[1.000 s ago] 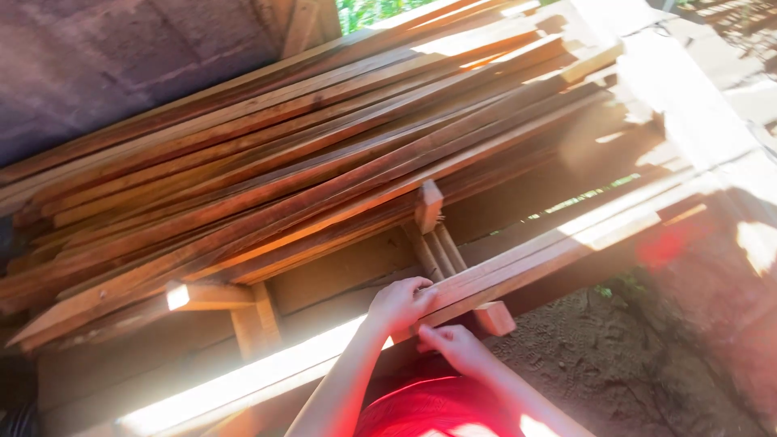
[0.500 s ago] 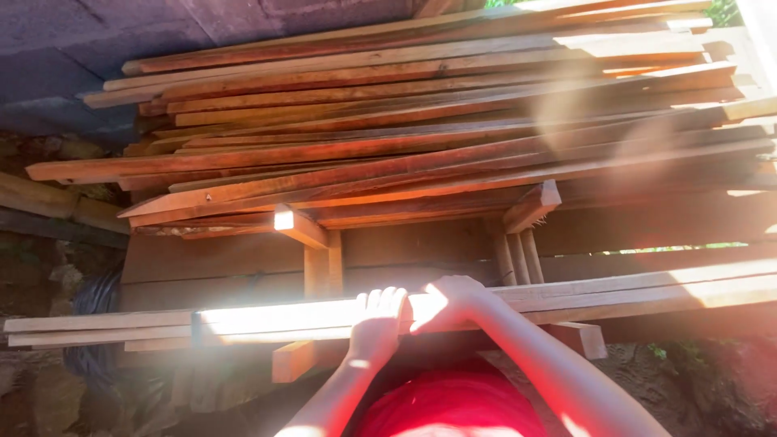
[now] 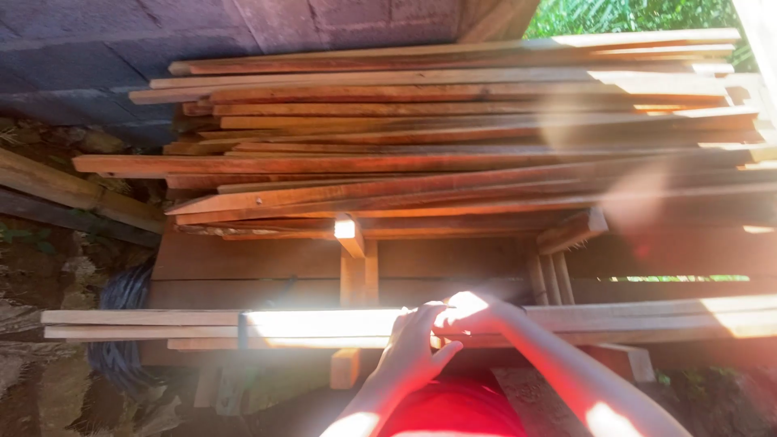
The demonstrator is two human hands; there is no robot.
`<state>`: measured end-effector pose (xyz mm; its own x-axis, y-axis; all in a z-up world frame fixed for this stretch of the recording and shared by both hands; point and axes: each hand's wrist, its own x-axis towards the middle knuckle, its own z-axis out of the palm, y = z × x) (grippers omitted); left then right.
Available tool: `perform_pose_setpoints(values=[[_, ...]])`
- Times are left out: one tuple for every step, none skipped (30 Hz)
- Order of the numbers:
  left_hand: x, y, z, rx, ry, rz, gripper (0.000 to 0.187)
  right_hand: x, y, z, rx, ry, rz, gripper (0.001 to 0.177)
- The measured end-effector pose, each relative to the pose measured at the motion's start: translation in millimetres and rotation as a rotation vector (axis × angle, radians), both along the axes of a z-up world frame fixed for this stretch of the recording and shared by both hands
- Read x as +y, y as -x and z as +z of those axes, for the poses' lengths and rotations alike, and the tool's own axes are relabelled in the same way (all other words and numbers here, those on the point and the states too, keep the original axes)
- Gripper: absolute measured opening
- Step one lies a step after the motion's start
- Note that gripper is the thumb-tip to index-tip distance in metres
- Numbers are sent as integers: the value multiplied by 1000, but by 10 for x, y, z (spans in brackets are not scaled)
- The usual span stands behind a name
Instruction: Organizing and stacking long wooden planks on a storage rack.
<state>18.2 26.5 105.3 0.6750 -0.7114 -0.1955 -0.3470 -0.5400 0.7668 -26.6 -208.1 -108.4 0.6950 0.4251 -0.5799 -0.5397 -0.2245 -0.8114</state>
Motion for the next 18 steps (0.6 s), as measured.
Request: perform_pose_setpoints(values=[[147,-29,70,-3,1,10,47,183,-124,248,-3,1,10,63],[293,-60,131,-26,172,120,48,368,-246,489,140,-160,-122,56],[452,-73,189,-47,340,230,50,571,-346,721,288,-322,-253,51],[644,-110,35,-49,338,241,50,773,-481,987,290,-322,-242,51],[840,-123,-116,-153,366,455,52,980,-593,1252,280,-326,-281,49],[1039,-129,-273,-257,388,670,54,1190,-700,1510,269,-329,-320,48],[1170,-155,-325,-256,381,686,54,1331,-807,1638,278,-329,-305,48],[1308,-174,-379,-253,401,835,65,1480,-908,1763,-145,-159,-108,46],[1456,-189,-428,-257,418,992,75,1642,-1024,1888,-570,5,101,44],[1582,-249,-584,-262,408,1014,75,1814,-1104,1740,-567,-8,122,44],[1710,-325,-735,-305,343,1170,83,1987,-1197,1601,-733,59,214,42],[1844,-395,-883,-348,275,1325,91,2166,-1283,1467,-901,125,304,41],[1925,-446,-1024,-352,271,1347,91,2249,-1365,1363,-903,114,325,41],[2007,-494,-1164,73,381,1522,88,2358,-1417,1269,-883,114,343,41],[2088,-564,-1304,516,498,1643,86,2483,-1449,1180,-866,117,359,42],[2092,-606,-1295,512,505,1661,86,2575,-1506,1140,-848,120,374,42],[2123,-648,-1284,637,574,1593,80,2693,-1557,1096,-833,120,387,43],[2151,-690,-1272,756,643,1518,75,2807,-1603,1052,-817,120,400,43]])
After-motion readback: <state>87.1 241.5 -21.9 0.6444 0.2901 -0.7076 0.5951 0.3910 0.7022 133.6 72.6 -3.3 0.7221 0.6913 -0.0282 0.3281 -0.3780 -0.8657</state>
